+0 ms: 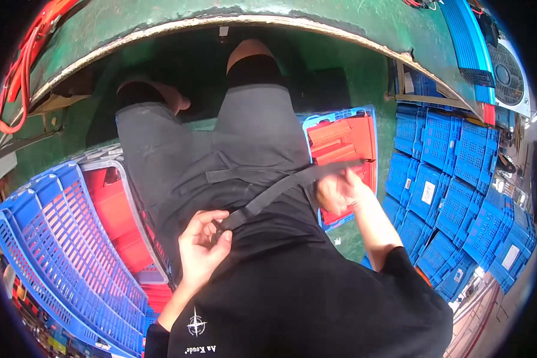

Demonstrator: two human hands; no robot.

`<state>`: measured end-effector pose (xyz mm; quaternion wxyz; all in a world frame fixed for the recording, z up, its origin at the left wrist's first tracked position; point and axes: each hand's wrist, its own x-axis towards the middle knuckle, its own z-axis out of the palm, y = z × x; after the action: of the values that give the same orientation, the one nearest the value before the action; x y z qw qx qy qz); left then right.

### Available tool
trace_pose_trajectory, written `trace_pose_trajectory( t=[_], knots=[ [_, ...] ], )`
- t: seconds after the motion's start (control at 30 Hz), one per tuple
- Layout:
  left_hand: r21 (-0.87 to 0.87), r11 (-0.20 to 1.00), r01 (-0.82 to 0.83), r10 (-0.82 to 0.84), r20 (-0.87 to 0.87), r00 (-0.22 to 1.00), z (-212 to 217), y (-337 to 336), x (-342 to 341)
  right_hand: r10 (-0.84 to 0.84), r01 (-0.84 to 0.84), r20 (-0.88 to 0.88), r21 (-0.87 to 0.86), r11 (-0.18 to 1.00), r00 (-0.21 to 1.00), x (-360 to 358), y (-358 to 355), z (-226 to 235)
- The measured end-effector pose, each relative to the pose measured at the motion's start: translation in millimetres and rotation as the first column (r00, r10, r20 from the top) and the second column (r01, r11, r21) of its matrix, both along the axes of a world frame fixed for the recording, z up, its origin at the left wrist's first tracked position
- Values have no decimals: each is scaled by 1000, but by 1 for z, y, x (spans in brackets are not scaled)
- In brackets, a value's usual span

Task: Assembling a black strap onto a small electronic component at a factory workbench.

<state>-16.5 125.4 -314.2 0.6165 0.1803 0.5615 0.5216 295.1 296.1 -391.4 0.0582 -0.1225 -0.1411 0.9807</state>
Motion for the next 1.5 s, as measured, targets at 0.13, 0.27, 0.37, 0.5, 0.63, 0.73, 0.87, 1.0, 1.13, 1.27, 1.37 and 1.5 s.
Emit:
trace_pose_trajectory(
  t=[0.13,0.27,0.37,0.5,0.63,0.73,0.87,1.0,1.13,1.27,1.37,1.5],
  knots=[
    [-7,999,39,-39,-24,999,4,-2,-1,-362,-178,809,485,856,463,-46,5,7],
    [-33,998,57,-59,-90,994,7,1,-1,-375,-406,872,481,777,315,-62,25,18],
    [-11,995,103,-103,-162,981,6,5,-3,-539,-636,791,580,509,290,-76,26,6],
    [-16,990,141,-142,-165,976,10,6,-1,-641,-401,718,690,602,272,-89,33,11],
    [-32,991,129,-133,-162,978,8,1,-1,-893,123,317,921,371,319,-118,22,31],
    [-52,999,11,-10,15,1000,4,-3,0,-681,-53,-46,991,-123,731,-136,19,61],
    [-21,998,-64,66,105,992,2,-2,3,-184,-223,171,922,-318,968,-158,5,89],
    [26,998,-56,54,101,993,4,0,3,44,-282,307,914,-293,951,-164,5,97],
    [16,1000,5,-5,9,1000,1,-6,2,-7,-190,190,982,1,982,-169,7,104],
    [28,999,-24,20,143,990,3,-2,2,56,-636,636,756,157,770,-179,7,124],
    [28,999,22,-25,96,995,5,1,1,28,-448,448,894,-6,894,-177,1,122],
    [5,999,-52,51,104,993,5,1,8,-75,-306,312,948,83,947,-182,0,115]
  ],
)
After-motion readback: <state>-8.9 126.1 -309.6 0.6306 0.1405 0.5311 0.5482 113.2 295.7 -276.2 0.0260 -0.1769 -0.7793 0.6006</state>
